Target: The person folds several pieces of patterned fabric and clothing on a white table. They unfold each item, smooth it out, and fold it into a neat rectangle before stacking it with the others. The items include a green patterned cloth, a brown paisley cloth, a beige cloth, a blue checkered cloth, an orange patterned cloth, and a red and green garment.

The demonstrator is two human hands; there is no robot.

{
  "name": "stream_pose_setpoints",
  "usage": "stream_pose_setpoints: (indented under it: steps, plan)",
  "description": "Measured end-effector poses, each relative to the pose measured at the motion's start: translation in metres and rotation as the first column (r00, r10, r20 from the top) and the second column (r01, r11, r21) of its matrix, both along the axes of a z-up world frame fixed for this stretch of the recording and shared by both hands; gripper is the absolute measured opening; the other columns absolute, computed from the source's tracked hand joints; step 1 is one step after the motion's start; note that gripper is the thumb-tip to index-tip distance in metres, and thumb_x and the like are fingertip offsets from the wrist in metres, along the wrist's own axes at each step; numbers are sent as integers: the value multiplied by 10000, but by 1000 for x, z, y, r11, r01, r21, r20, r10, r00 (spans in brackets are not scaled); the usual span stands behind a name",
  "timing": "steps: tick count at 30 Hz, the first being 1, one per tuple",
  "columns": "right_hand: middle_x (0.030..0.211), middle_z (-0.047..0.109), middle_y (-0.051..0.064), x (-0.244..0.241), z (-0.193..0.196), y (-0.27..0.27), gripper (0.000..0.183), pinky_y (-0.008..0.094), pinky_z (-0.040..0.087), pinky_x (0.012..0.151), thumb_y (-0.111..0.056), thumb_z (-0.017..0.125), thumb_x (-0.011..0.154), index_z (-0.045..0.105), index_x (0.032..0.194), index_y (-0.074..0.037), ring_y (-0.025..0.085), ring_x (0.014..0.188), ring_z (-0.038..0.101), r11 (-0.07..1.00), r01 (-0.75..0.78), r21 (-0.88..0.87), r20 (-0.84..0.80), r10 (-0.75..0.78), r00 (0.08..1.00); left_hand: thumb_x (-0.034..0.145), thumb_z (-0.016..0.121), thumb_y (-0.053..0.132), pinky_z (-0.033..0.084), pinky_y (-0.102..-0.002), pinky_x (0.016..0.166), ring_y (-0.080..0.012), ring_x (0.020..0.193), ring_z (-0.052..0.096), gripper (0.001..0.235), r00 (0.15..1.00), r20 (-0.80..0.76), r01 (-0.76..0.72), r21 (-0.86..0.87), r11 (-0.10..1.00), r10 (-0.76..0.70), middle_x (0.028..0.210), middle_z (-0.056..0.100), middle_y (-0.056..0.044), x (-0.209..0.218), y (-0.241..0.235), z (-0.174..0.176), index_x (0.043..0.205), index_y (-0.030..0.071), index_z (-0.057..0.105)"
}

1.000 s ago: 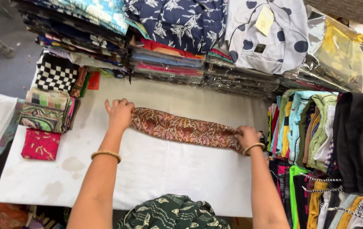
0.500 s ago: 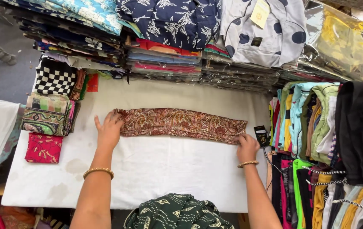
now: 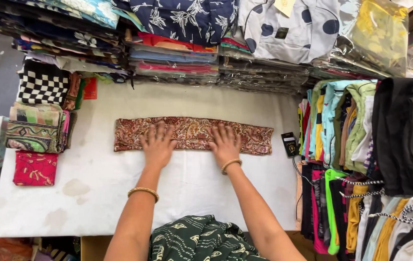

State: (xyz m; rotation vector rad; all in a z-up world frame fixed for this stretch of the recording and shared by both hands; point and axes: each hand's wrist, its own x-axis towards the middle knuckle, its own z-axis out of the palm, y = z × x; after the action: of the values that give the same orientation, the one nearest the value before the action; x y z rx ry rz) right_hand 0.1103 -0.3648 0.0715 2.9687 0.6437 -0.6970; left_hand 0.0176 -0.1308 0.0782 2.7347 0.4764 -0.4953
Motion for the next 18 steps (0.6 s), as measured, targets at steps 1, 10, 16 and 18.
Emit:
stream_pose_setpoints:
  steps: [1, 10, 16, 18]
  plan:
    - [1704, -117, -72, 3, -7, -20, 643, 512, -95, 1232, -524, 229, 1062, 40, 1632, -296, 133, 1544, -127, 1000, -3, -3, -1, 3, 1000, 1029, 312, 542, -45, -622, 1223, -262, 1576, 6, 607, 1000, -1, -3, -3, 1000, 3, 1709, 50, 31, -8, 18, -13, 1607, 427, 168]
    - [1710, 107, -23, 36, -21, -127, 634, 603, 42, 1213, -451, 408, 1035, 214, 1620, -301, 211, 1568, 71, 917, 395, 59, 199, -398, 895, 974, 276, 681, -79, -637, 1199, -302, 1566, -96, 719, 944, 49, -328, 14, 945, 327, 1716, -100, 6, -53, 108, -60, 1614, 411, 88]
    - [1461, 499, 197, 49, -48, -140, 756, 517, 430, 1076, -351, 889, 790, 544, 1417, -105, 368, 1353, 455, 566, 740, 363, 200, -823, 532, 965, 359, 681, -56, -673, 1182, -338, 1573, -16, 730, 912, 232, -349, 0, 937, 339, 1724, -7, -36, -62, 106, -77, 1611, 373, 217]
    - [1181, 737, 184, 74, -97, -170, 487, 439, 525, 932, -289, 871, 815, 684, 1169, -11, 329, 1061, 672, 510, 732, 452, 10, -823, 568, 967, 406, 638, -48, -677, 1180, -351, 1567, 34, 704, 884, 297, -357, -68, 932, 360, 1723, 49, -45, -60, 107, -72, 1601, 363, 275]
